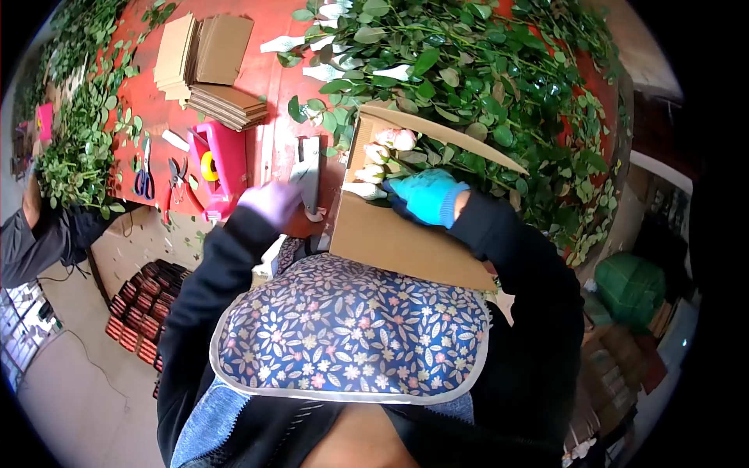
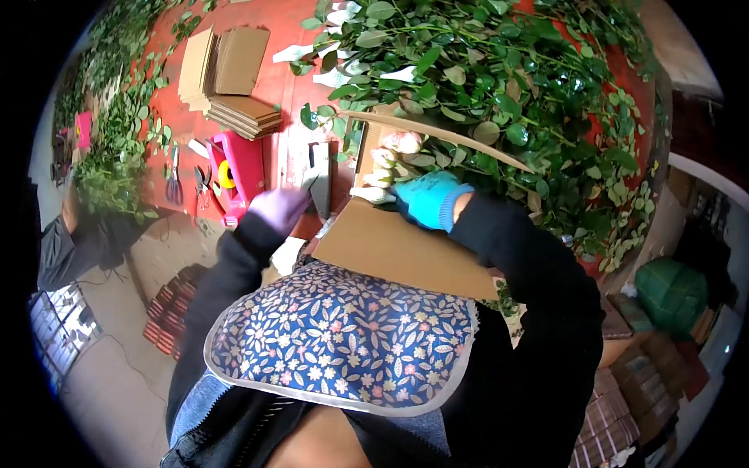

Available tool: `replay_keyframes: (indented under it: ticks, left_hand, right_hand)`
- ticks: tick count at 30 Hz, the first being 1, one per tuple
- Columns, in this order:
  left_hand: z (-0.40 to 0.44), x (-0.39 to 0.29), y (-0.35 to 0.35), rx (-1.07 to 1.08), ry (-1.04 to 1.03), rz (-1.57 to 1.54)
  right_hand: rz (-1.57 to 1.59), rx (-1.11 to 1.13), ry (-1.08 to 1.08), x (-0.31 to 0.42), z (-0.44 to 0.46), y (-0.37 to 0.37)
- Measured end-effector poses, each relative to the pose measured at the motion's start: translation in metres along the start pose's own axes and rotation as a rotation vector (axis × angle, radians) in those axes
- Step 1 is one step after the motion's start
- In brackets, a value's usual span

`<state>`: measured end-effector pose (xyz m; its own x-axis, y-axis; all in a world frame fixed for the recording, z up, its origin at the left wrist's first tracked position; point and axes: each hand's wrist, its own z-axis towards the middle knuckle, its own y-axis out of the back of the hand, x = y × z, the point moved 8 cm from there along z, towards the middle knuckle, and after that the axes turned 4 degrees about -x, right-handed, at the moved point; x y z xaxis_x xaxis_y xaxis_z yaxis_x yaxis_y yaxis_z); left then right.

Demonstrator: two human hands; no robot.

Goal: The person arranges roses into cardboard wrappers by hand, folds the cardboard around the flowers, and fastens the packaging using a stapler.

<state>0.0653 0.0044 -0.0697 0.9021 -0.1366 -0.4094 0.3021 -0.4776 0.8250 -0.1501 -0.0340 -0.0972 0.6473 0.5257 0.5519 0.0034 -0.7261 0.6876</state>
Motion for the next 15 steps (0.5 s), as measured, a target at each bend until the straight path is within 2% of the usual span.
replay_keyframes:
  ticks: [1, 3, 4, 7, 8, 10, 11, 12, 15]
  left_hand:
    - [0.022, -0.02, 0.012, -0.05, -0.057, -0.014]
    - [0.056, -0.032, -0.018, 0.114, -0.171, -0.115]
    - [0.064, -0.04, -0.027, 0.143, -0.272, -0.087]
    - [0.077, -0.035, -0.07, 0.252, -0.318, -0.107]
    - [0.082, -0.031, -0.077, 0.228, -0.296, -0.133]
    - [0.086, -0.027, -0.093, 0.238, -0.331, -0.106]
    - [0.087, -0.028, -0.085, 0.134, -0.366, -0.192]
    - [0.086, -0.027, -0.076, 0.084, -0.395, -0.456]
    - [0.084, -0.021, -0.071, -0.032, -0.375, -0.622]
  right_hand:
    - [-0.012, 0.009, 0.005, -0.003, 0.004, -0.012]
    - [-0.098, -0.046, 0.068, -0.001, 0.006, -0.011]
    - [-0.132, -0.006, 0.047, 0.0, 0.007, -0.011]
    - [-0.131, -0.038, -0.043, -0.005, 0.006, -0.013]
    - [-0.089, 0.016, -0.121, -0.003, 0.005, -0.007]
    - [0.06, -0.007, -0.115, -0.008, 0.001, -0.012]
    - [0.122, -0.066, -0.088, -0.009, 0.002, -0.012]
    - [0.165, -0.12, -0.099, -0.011, 0.003, -0.012]
    - [0.167, -0.143, -0.082, -0.013, 0.005, -0.015]
